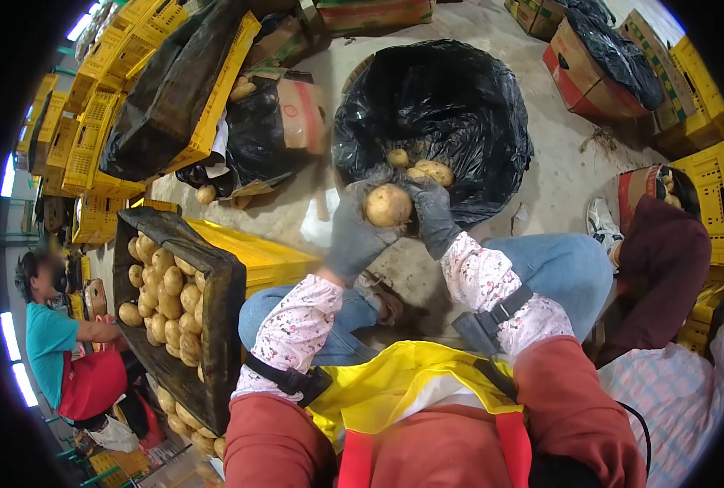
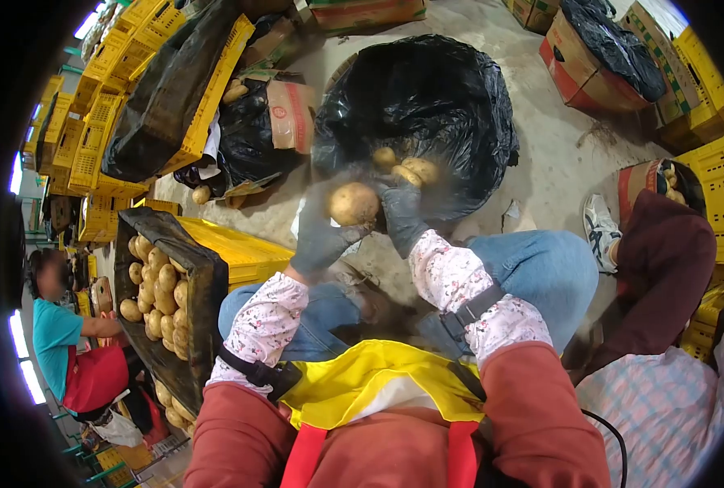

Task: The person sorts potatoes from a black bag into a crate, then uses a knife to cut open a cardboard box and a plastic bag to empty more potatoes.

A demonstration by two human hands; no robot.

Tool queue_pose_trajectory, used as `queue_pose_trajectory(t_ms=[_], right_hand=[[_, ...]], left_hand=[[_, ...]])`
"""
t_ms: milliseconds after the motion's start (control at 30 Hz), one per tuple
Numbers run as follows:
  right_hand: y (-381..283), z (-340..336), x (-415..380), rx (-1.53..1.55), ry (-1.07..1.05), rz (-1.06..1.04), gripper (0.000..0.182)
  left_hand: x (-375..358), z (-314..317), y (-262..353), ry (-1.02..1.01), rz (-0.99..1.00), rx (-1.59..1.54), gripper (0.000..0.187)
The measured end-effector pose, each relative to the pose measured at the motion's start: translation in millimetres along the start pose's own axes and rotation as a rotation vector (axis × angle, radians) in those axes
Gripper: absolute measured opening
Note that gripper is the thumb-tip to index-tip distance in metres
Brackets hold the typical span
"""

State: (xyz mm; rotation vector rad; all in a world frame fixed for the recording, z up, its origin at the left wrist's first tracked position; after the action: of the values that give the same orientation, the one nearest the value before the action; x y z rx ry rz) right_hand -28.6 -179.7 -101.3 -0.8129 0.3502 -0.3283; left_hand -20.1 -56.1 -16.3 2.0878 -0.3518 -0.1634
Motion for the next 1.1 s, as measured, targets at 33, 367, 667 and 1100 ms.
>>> queue_pose_trajectory(t_ms=[33, 367, 667, 1100], right_hand=[[0.4, -1.3, -4.3, 0.430, 0.065, 0.320, 0.016], [-27.7, -9.3, 27.2, -0.416, -0.117, -0.336, 0.012], [-32.1, 9.0, 4.7, -0.089, -0.349, -0.104, 0.016], [-15.9, 17.2, -8.8, -0.032, -0.382, 0.049, 0.020]], left_hand=[[2.3, 2.0, 9.9, -0.103, -0.038, -0.251, 0.065], [13.9, -12.2, -3.1, -0.067, -0.140, -0.523, 0.062], [26.6, -11.2, -44.9, 0.168, -0.267, -0.068, 0.052], [11.1, -0.8, -24.4, -0.037, -0.274, -0.337, 0.054]])
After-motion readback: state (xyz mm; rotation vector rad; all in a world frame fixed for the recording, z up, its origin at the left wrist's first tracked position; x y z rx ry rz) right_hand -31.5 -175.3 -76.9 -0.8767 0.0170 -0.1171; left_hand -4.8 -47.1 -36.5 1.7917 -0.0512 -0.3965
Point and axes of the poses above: each hand's wrist, its own x-axis towards the middle knuckle, its own z-axis out of the palm, y = z × x, the point moved 2 cm from there along x, towards the middle knuckle, and after that the axes turned 14 degrees about -z, right-handed, at the moved point
